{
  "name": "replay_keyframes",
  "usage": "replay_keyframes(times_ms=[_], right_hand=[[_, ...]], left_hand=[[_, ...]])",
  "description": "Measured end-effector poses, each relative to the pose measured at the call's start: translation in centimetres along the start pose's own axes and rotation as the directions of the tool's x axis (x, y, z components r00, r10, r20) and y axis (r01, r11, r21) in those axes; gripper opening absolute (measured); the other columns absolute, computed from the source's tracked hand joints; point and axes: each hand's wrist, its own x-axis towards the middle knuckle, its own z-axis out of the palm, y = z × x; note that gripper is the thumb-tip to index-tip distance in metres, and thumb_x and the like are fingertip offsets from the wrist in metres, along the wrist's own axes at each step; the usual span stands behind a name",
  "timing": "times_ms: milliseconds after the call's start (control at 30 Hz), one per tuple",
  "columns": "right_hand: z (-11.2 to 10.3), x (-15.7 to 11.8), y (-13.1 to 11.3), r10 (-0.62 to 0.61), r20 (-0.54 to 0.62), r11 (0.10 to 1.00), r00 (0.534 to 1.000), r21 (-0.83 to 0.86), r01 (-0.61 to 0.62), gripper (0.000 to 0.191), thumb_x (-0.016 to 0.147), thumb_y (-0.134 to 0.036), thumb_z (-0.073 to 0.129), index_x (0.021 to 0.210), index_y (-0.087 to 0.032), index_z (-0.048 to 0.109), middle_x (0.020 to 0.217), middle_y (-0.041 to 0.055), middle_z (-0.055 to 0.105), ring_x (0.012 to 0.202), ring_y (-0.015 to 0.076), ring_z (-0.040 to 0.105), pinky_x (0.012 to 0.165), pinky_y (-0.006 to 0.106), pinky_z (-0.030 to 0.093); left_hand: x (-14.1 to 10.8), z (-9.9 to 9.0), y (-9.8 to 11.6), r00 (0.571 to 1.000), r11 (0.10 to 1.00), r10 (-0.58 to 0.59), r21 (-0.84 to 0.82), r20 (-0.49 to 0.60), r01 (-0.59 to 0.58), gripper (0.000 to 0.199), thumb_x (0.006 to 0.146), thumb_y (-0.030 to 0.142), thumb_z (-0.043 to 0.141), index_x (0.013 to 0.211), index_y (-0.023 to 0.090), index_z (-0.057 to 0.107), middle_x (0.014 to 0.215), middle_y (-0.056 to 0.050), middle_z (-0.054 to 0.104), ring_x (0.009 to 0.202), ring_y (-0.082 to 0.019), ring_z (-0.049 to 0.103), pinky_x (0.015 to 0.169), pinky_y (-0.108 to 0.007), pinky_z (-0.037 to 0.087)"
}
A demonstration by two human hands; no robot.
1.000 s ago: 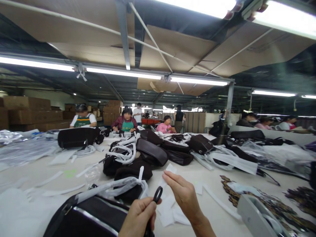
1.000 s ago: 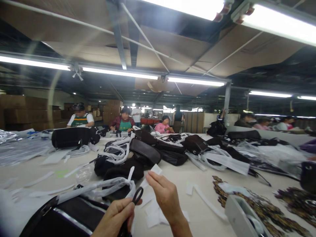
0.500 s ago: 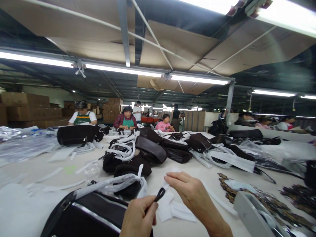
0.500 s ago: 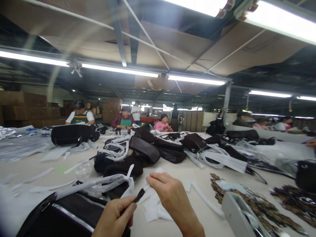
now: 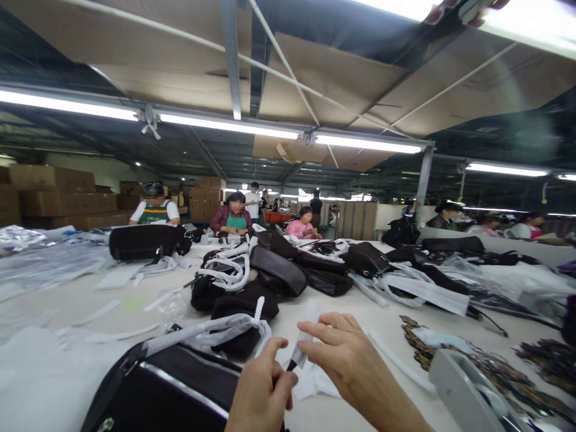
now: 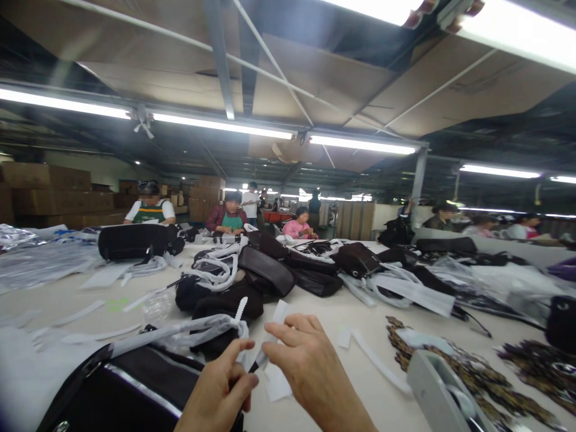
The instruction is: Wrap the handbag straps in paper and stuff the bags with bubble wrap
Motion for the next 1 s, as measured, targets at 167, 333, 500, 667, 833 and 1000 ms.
replay_keyframes(times_ms=[167,333,500,667,833,1000], right_hand=[[1.0,0.4,-1.1,0.038,0.025,0.991,0.999,0.127,-0.041,0.031,0.101,-0.034,0.046,0.078,-0.022,0.064,0.097,-0.0024,0.075,0.083,0.0189,0.053,0.077,0.034,0.031],[1.2,0.5,-1.3,0.078,-0.052,0.964,0.996,0.26,-0.062,0.022,0.102,-0.029,0.046,0.096,-0.024,0.067,0.103,0.002,0.073,0.077,0.0166,0.056,0.07,0.031,0.039],[-0.4,-1.5,1.8,0.649,0.099,0.607,0.755,0.53,-0.592,0.035,0.092,-0.051,0.056,0.084,-0.019,0.065,0.063,-0.001,0.056,0.053,0.012,0.046,0.05,0.025,0.036],[2.6,-1.0,2.2,0.511,0.551,0.096,0.659,0.726,-0.681,0.057,0.081,-0.068,0.061,0.091,-0.013,0.068,0.054,-0.0058,0.046,0.045,0.0064,0.036,0.043,0.019,0.031],[6.8,0.7,-0.3,0.434,0.602,-0.242,0.671,0.795,-0.556,0.053,0.069,-0.061,0.079,0.084,-0.012,0.068,0.055,-0.0049,0.051,0.043,0.0036,0.037,0.04,0.016,0.032],[6.7,0.7,-0.9,0.48,0.576,-0.275,0.661,0.815,-0.511,0.045,0.065,-0.049,0.086,0.085,-0.011,0.072,0.06,-0.0006,0.061,0.049,0.0068,0.051,0.049,0.019,0.045]], left_hand=[[0.0,0.0,0.0,1.0,1.0,0.026,-0.013,0.002,-0.026,0.047,0.082,0.02,0.05,0.128,0.012,0.054,0.063,0.001,0.072,0.065,-0.02,0.067,0.072,-0.029,0.043],[0.0,-0.3,0.3,0.999,0.998,0.04,-0.049,-0.018,-0.041,0.029,0.084,0.023,0.049,0.107,0.016,0.063,0.064,0.001,0.071,0.065,-0.018,0.065,0.069,-0.028,0.042],[0.1,-0.3,0.1,0.999,0.983,-0.034,-0.184,-0.033,0.027,0.032,0.083,0.028,0.05,0.112,0.016,0.054,0.058,0.004,0.066,0.059,-0.018,0.06,0.062,-0.028,0.037],[0.1,-0.2,-0.1,0.997,0.982,-0.053,-0.186,-0.051,0.043,0.033,0.081,0.028,0.052,0.112,0.018,0.048,0.058,0.005,0.066,0.058,-0.018,0.059,0.061,-0.029,0.034],[-0.1,-0.3,0.7,0.998,0.997,-0.024,-0.071,-0.065,0.02,0.029,0.083,0.026,0.049,0.111,0.019,0.049,0.062,0.003,0.069,0.06,-0.018,0.062,0.062,-0.028,0.035],[-0.6,-1.6,0.9,0.998,0.997,-0.059,-0.049,-0.001,0.059,0.032,0.083,0.03,0.051,0.113,0.017,0.054,0.075,-0.001,0.073,0.072,-0.02,0.064,0.069,-0.028,0.041]])
